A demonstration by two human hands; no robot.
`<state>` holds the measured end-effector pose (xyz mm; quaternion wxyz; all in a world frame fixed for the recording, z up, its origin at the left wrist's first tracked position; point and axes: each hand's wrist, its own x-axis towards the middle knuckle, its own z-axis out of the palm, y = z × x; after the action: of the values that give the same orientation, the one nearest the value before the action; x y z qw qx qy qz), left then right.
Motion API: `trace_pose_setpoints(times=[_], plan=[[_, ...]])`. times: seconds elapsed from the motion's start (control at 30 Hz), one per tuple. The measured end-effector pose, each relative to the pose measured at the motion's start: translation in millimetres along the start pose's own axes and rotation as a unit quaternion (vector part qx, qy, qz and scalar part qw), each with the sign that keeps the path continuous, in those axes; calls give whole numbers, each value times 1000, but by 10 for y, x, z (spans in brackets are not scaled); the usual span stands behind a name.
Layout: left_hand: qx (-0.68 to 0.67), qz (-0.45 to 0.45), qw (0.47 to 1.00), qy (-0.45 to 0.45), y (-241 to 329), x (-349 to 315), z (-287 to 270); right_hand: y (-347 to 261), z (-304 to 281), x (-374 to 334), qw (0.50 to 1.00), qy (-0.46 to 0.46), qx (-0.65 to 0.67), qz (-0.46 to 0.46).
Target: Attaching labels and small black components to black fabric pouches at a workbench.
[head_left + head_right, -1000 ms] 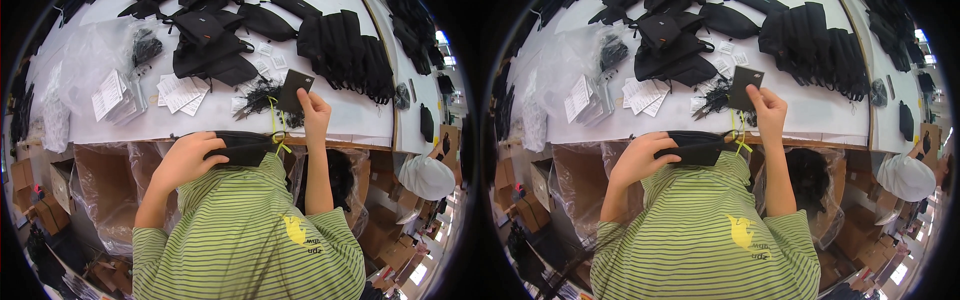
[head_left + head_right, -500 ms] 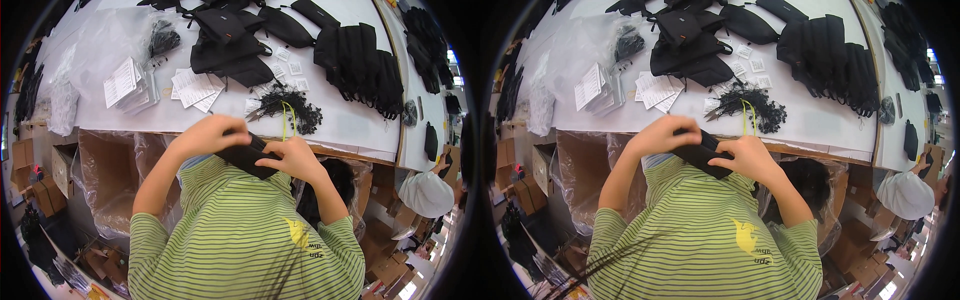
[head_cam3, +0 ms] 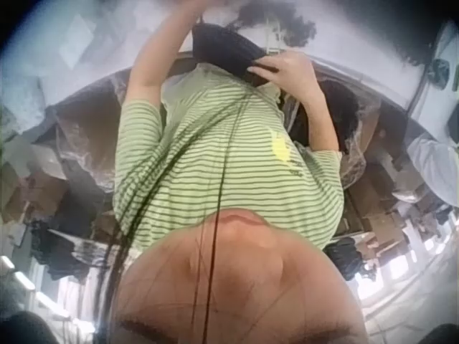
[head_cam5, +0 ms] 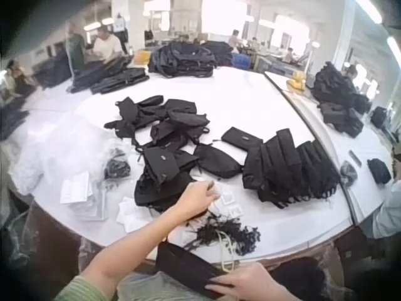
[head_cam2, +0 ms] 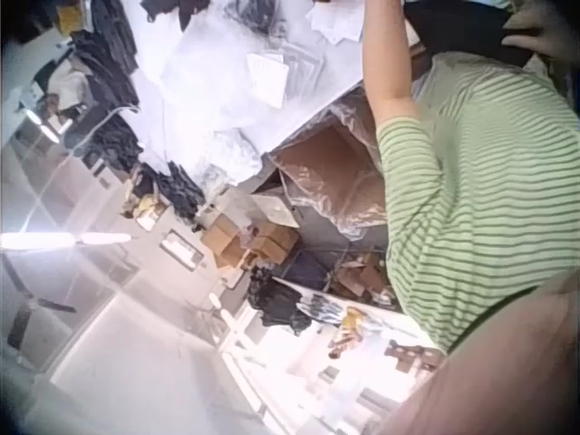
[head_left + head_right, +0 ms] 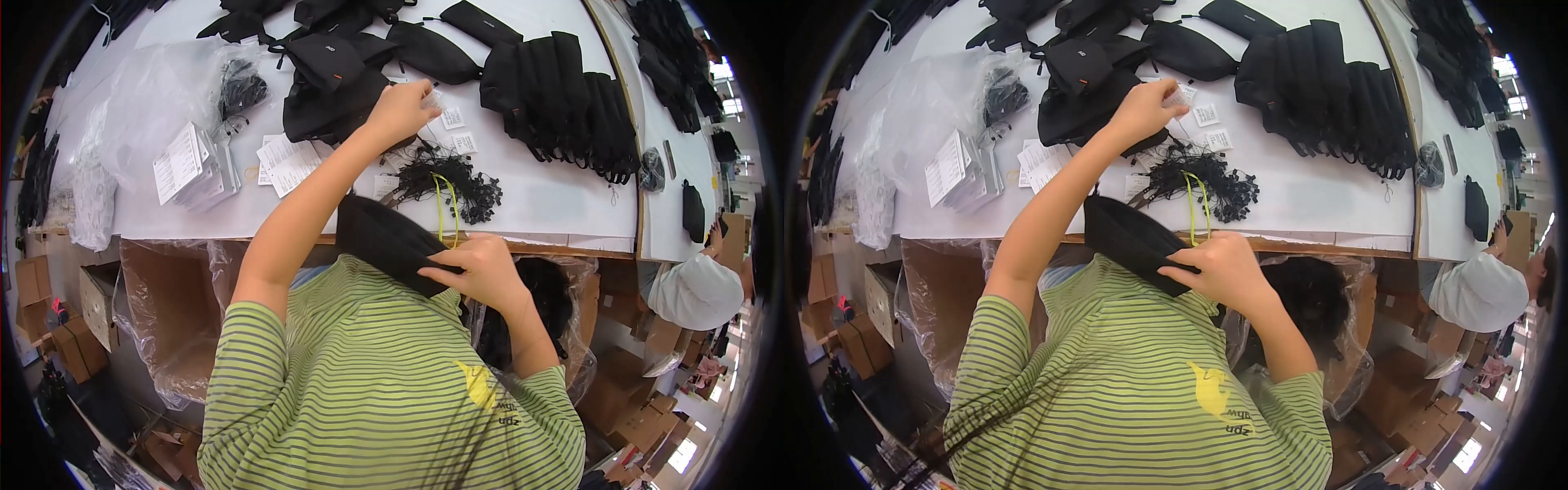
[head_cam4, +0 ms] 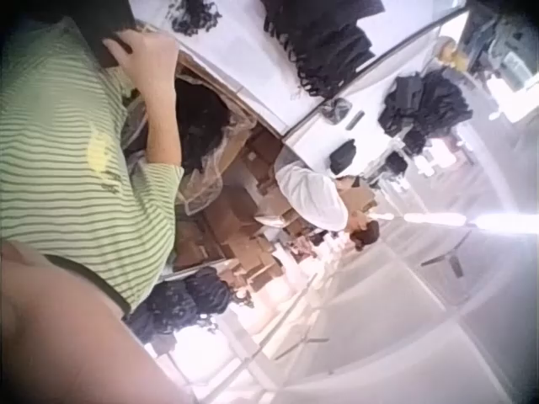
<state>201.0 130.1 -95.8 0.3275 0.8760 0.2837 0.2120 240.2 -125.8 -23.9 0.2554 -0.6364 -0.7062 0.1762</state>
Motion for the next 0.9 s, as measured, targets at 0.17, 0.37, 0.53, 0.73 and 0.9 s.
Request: trace_pose_setpoints(times=[0.17,0.37,0.53,0.73,0.9], plan=[[-217,57,965,-138,631,-609,-890,9,-309,139,993,54,-100,-34],[44,97,994,2,626,-1228,-1146,-48,-338,349,986,108,-113,-61],[-483,-138,841,203,421,-1622,-754,-184,-162,479,979,194,-40,-48],[-687,-302,638,172,567,-1643,-648,-342,289,528,935,315,156,49],[-651,-296,686,140,596,-1645,-714,-136,547,304,773,265,527,235]])
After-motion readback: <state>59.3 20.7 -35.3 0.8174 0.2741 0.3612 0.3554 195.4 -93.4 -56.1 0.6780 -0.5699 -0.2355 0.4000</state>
